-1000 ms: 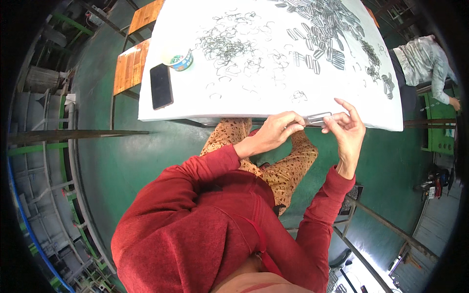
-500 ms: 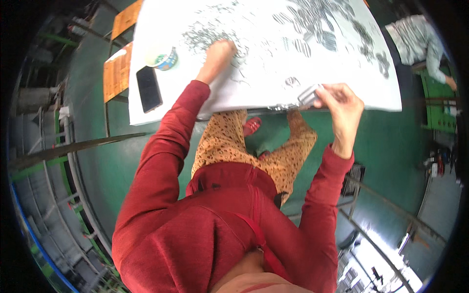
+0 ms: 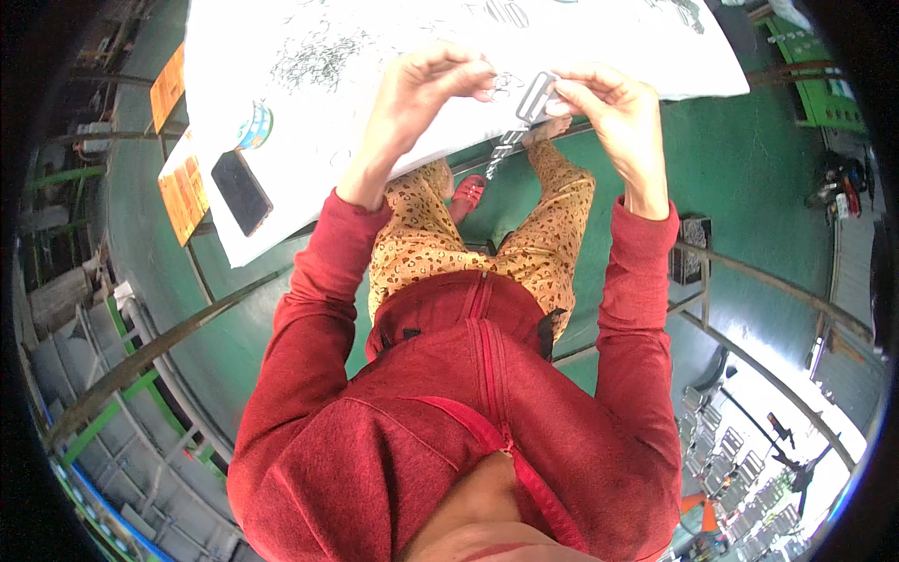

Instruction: The person assembles small metal parts by hand, picking up components from a table and attaching them to a chain. They repeatedly place the assembled chain onto a nearby rack.

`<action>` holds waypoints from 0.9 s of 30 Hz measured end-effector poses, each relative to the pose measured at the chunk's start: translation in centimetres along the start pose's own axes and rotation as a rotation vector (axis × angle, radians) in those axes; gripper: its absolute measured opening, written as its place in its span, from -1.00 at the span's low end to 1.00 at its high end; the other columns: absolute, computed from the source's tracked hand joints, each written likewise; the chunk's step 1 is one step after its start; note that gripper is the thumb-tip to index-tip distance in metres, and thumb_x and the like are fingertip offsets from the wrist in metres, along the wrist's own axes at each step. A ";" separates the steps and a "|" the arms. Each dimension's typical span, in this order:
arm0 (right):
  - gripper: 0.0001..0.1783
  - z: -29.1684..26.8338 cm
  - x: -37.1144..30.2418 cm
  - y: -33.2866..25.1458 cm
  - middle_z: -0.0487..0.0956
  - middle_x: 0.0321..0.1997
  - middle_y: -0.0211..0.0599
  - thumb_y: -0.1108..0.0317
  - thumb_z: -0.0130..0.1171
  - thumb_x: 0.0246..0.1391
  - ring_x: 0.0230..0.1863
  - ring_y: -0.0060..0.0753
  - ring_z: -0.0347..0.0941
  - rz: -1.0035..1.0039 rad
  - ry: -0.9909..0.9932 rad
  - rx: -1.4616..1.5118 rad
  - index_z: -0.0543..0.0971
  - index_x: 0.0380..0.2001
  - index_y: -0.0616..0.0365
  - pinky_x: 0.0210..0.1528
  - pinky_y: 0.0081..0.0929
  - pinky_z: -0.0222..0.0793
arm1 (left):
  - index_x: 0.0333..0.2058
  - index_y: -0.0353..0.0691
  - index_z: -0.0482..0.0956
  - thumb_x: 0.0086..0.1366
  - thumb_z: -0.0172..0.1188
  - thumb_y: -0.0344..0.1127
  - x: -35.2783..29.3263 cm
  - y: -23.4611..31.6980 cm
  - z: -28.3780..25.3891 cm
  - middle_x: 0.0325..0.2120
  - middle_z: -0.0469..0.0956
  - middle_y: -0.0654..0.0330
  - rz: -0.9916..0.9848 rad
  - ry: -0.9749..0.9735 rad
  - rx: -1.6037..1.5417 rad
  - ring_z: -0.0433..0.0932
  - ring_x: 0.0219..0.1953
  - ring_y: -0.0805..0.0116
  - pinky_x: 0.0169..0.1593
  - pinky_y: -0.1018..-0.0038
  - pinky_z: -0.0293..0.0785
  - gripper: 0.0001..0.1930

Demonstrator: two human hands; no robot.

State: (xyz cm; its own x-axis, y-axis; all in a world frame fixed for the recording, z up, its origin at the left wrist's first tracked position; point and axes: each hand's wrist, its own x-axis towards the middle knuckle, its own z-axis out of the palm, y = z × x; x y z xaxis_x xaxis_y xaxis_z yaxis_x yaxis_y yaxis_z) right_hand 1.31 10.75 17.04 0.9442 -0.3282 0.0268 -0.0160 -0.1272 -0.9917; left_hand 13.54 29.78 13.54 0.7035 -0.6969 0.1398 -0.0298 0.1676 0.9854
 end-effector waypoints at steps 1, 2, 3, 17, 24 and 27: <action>-0.79 0.0 -0.1 0.2 0.61 -0.28 -0.19 0.54 0.16 0.03 -0.36 -0.50 0.56 -0.011 0.001 -0.019 0.57 -0.21 0.33 -0.27 -0.63 0.50 | -0.27 -0.24 0.59 0.22 0.18 -0.40 -0.2 0.4 1.5 -0.36 0.58 0.26 0.049 -0.029 0.012 0.53 -0.31 0.48 -0.16 0.55 0.48 -0.88; -0.76 0.3 -0.3 0.2 0.62 -0.36 -0.26 0.46 0.15 0.04 -0.38 -0.55 0.55 -0.065 -0.010 0.023 0.58 -0.19 0.30 -0.28 -0.61 0.48 | -0.27 -0.24 0.59 0.22 0.18 -0.40 -0.4 0.7 2.5 -0.35 0.58 0.26 0.101 -0.053 0.026 0.53 -0.29 0.50 -0.14 0.55 0.47 -0.88; -0.76 0.4 -0.4 0.1 0.62 -0.36 -0.26 0.46 0.16 0.04 -0.38 -0.55 0.54 -0.058 -0.003 0.012 0.59 -0.20 0.29 -0.28 -0.61 0.48 | -0.28 -0.25 0.59 0.21 0.19 -0.40 -0.3 0.7 3.1 -0.34 0.57 0.27 0.078 -0.049 0.037 0.52 -0.26 0.50 -0.11 0.55 0.45 -0.89; -0.76 -0.3 -1.4 -1.6 0.59 -0.40 -0.35 0.46 0.17 0.05 -0.44 -0.60 0.50 -0.074 0.026 -0.011 0.59 -0.17 0.24 -0.38 -0.68 0.48 | -0.32 -0.27 0.54 0.24 0.15 -0.38 -0.7 0.3 5.9 -0.34 0.57 0.27 0.022 -0.038 -0.101 0.49 -0.23 0.53 -0.08 0.52 0.40 -0.90; -0.70 -6.3 6.1 6.3 0.57 -0.43 -0.26 0.40 0.10 0.10 -0.48 -0.55 0.49 0.024 0.093 -0.001 0.54 -0.09 0.25 -0.38 -0.62 0.47 | -0.30 -0.26 0.54 0.21 0.17 -0.39 -1.0 -0.8 5.8 -0.41 0.58 0.21 0.020 0.010 0.275 0.52 -0.29 0.48 -0.16 0.52 0.42 -0.89; -0.64 -5.2 11.4 11.6 0.56 -0.44 -0.23 0.31 0.13 0.08 -0.46 -0.51 0.49 0.180 0.099 -0.213 0.53 -0.10 0.32 -0.39 -0.58 0.44 | -0.30 -0.26 0.53 0.21 0.17 -0.37 -1.6 -0.6 6.1 -0.36 0.60 0.16 -0.040 -0.002 0.245 0.56 -0.26 0.41 -0.16 0.48 0.45 -0.89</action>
State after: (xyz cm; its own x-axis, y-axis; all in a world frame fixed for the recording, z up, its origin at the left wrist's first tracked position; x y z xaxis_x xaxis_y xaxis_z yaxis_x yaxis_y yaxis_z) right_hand 10.17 0.70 6.51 0.8835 -0.4514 -0.1252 -0.2593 -0.2486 -0.9333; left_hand 8.13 26.54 13.31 0.7062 -0.7009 0.1006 -0.1738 -0.0339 0.9842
